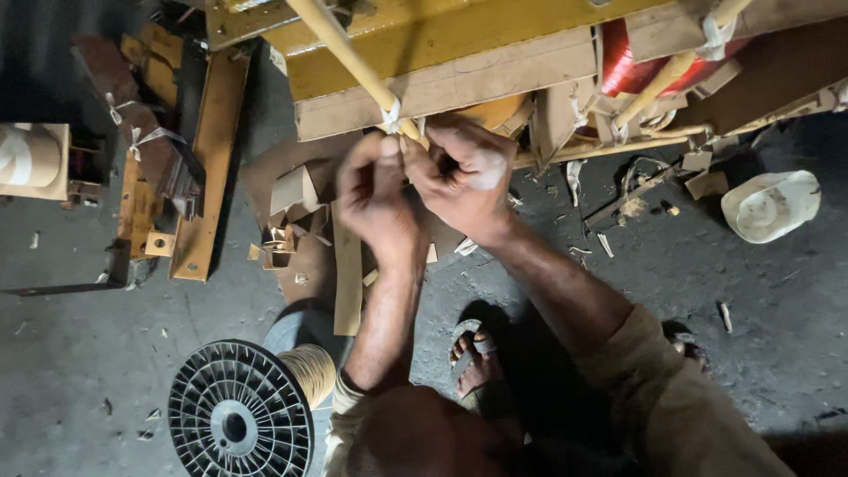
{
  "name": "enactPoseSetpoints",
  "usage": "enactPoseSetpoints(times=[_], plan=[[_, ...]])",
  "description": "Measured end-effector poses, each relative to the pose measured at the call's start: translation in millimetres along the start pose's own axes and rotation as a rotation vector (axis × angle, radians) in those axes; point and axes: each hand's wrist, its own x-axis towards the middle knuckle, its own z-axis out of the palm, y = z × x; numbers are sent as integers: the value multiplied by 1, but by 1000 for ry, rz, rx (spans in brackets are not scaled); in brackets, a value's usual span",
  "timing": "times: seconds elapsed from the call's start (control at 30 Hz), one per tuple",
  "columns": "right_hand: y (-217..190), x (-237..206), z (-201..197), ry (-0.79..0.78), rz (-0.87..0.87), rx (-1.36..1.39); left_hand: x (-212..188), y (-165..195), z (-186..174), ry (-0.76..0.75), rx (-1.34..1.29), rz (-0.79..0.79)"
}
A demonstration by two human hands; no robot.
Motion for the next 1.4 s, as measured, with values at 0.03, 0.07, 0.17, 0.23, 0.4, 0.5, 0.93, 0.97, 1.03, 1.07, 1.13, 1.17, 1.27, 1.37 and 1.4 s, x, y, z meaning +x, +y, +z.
enactPoseSetpoints(times=[0.03, 0.07, 0.17, 0.23, 0.4, 0.5, 0.93, 0.97, 1.03, 1.07, 1.13, 1.17, 1.27, 1.37, 1.4], plan=[[1, -2, 2, 17, 12, 1, -5, 10, -3, 39, 64, 108], [2, -3, 4, 38, 19, -1, -9, 19, -5, 74, 123, 218], [2, -6, 3, 19, 15, -23, -26, 49, -6, -301, 150, 113], [0, -7, 0, -12, -22, 10, -30, 65, -3, -439, 252, 102], [-6, -13, -11, -70, -45, -67, -13, 91, 5, -638, 687, 103], [-13, -23, -10, -75, 65, -32, -3, 102, 11, -685, 783, 90], [-6, -49, -18, -200, 29, -43, 10, 108, 33, -637, 738, -138], [-1, -51, -17, -209, 66, 22, 15, 104, 31, -619, 719, -145], [10, -52, -19, -179, 84, 140, 27, 94, 27, -646, 767, -151], [16, -51, -20, -143, 70, 199, 33, 89, 23, -653, 792, -157], [25, -44, -26, -47, 95, 254, 43, 76, 16, -629, 951, -157], [28, -41, -30, 8, 134, 248, 45, 70, 11, -627, 893, -143], [25, -38, -38, 50, 34, 75, 42, 51, 0, -654, 445, -68], [20, -42, -35, 65, -125, -129, 34, 33, -8, -637, 366, -4], [21, -44, -31, 72, -167, -184, 34, 30, -9, -666, 332, 5]])
